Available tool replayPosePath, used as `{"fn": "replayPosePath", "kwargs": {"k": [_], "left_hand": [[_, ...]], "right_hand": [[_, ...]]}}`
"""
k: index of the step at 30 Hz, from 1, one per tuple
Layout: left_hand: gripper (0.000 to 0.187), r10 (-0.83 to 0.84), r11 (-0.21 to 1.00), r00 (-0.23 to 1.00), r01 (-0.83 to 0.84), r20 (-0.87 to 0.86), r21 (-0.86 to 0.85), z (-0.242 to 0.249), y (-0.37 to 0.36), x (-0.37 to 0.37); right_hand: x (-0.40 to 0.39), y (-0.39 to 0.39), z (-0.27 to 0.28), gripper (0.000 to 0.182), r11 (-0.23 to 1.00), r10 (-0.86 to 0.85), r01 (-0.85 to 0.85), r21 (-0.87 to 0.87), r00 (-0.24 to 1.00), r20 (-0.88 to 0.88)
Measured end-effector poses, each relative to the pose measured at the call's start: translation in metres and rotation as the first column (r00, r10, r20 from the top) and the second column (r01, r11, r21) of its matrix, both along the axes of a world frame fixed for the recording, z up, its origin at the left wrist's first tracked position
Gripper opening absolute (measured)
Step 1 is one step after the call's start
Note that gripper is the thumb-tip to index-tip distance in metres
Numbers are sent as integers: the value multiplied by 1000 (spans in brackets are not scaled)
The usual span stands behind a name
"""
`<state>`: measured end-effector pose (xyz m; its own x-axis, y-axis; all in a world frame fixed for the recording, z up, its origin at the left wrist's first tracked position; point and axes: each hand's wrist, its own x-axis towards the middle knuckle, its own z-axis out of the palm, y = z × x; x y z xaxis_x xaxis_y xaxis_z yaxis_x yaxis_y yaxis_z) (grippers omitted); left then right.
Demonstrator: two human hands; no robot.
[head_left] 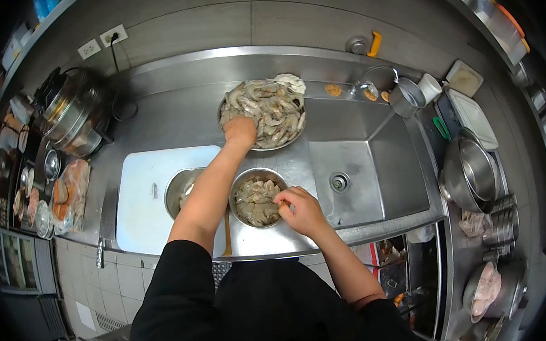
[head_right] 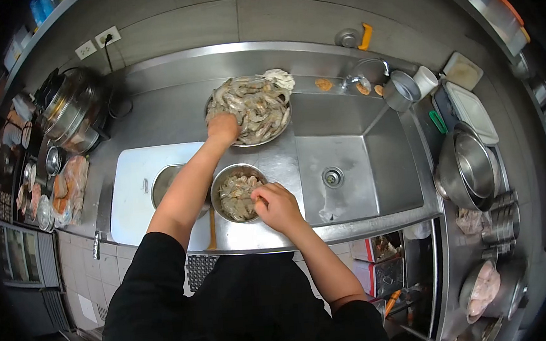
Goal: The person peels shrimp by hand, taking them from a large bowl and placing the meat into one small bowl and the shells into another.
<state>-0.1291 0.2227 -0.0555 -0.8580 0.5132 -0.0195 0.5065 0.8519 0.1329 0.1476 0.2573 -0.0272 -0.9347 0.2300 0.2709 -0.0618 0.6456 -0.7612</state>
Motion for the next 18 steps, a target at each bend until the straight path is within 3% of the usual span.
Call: {"fn": "replayPosePath", "kwargs": {"k": [4,7,8,9,10,11,12,13,15,18], "left_hand": [[25,-75,997,997,75,-12,-24,11,-7,9],[24,-81,994,997,81,-10,77,39,-30,20],[26,-171,968,985,171,-12,184,46,-43,23],[28,-258,923,966,254,-23,288,53,-56,28],[28,-253,925,967,248,-22,287,62,-69,35],[30,-344,872,934,279,98,403,70,-83,44],[33,-440,806,875,286,203,518,77,-95,54],[33,-431,811,879,278,203,516,82,-105,66],[31,-591,632,774,270,226,726,89,-123,90],[27,-540,640,798,180,269,747,98,-143,121]], "right_hand": [[4,19,-11,14,998,-49,50,-37,999,20],[-4,30,-4,20,989,-113,116,-95,993,41],[-10,31,-1,20,989,-110,114,-96,993,39],[-17,32,2,22,990,-112,109,-86,993,-24],[-24,32,7,25,992,-111,104,-74,990,-87],[-34,32,14,25,992,-104,97,-77,991,-87],[-44,28,26,28,992,-98,114,54,966,-238],[-53,25,33,31,973,-69,147,178,921,-383],[-65,20,33,33,982,27,30,187,955,-295],[-74,7,17,30,983,164,-148,106,973,-162]]}}
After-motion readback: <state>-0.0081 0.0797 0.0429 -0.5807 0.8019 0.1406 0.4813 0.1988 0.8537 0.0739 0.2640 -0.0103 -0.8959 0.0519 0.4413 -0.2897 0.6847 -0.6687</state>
